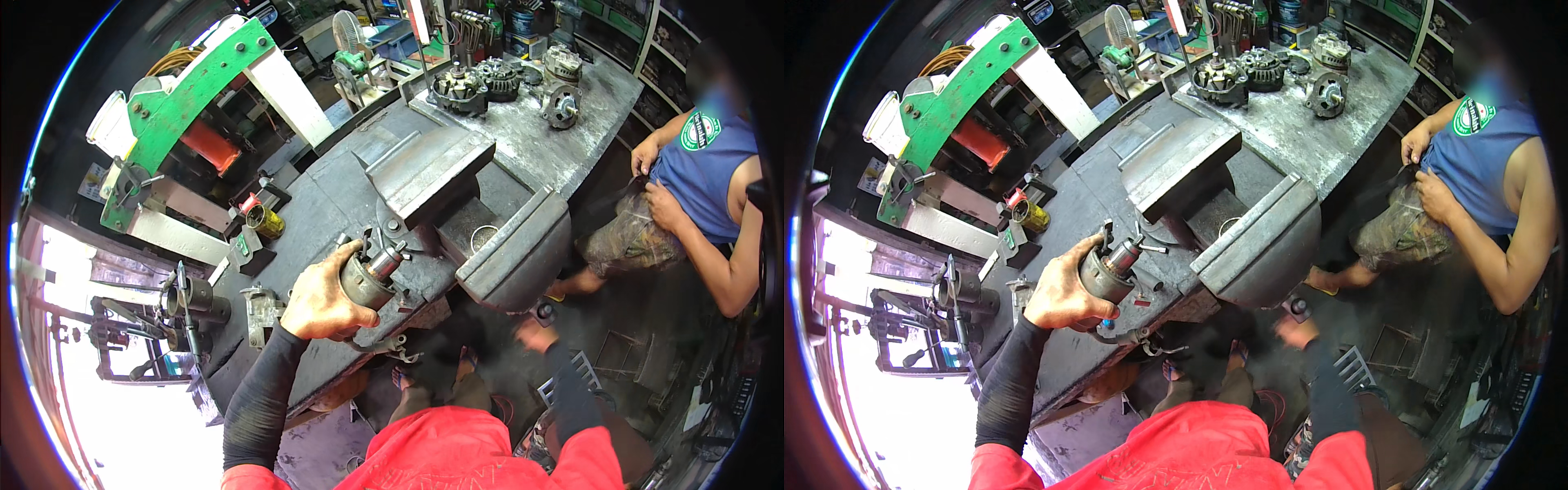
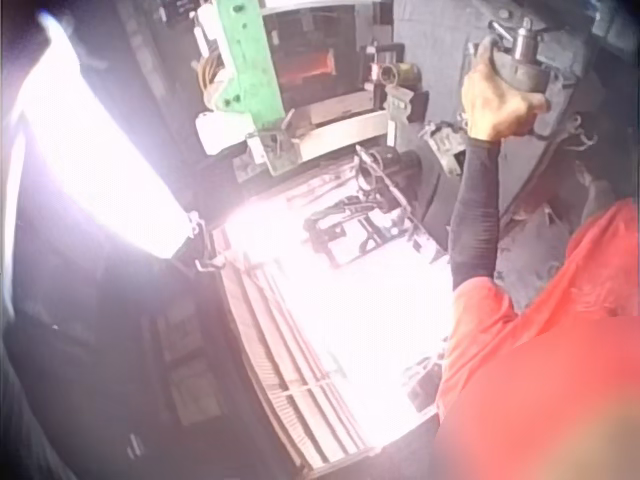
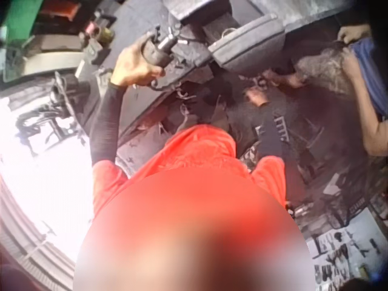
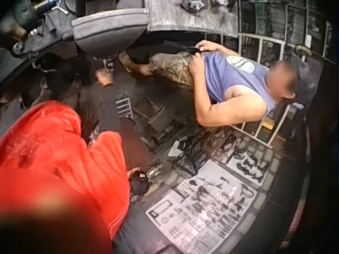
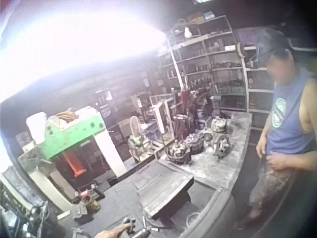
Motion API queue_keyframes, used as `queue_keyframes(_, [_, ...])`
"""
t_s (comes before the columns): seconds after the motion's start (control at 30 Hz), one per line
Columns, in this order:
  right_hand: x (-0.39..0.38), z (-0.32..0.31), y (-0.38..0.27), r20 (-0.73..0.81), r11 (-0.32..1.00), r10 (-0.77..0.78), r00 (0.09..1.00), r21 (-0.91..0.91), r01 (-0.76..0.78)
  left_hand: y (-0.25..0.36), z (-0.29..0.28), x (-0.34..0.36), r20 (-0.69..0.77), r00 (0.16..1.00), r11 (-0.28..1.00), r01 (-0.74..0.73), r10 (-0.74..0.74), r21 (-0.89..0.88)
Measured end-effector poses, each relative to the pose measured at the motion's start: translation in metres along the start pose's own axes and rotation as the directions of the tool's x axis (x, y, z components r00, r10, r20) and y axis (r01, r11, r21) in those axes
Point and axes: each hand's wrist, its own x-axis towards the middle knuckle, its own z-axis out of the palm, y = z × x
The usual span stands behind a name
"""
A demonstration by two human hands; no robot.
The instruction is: The person disassembles a cylindrical mechanical component on a workbench using wrenches and a screwdriver. They remove bolts and internal parts, then use a hammer to tap the component while seated on the bench.
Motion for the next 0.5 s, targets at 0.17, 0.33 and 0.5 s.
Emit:
queue_keyframes(0.17, [-0.136, 0.057, -0.106, 0.538, 0.931, -0.227, 0.812, 0.366, 0.018, 0.004, -0.003, 0.008, 0.008, 1.0, 1.0, -0.014, 0.014, 0.012])
queue_keyframes(0.33, [-0.168, -0.105, -0.159, -0.385, 0.687, -0.558, 0.736, -0.711, 0.149, 0.008, -0.003, 0.016, 0.032, 0.999, 0.998, -0.006, 0.004, 0.066])
queue_keyframes(0.5, [-0.019, -0.143, -0.048, -0.474, 0.726, -0.53, 0.703, -0.682, 0.087, 0.014, -0.003, 0.019, 0.022, 0.999, 0.995, 0.023, -0.025, 0.096])
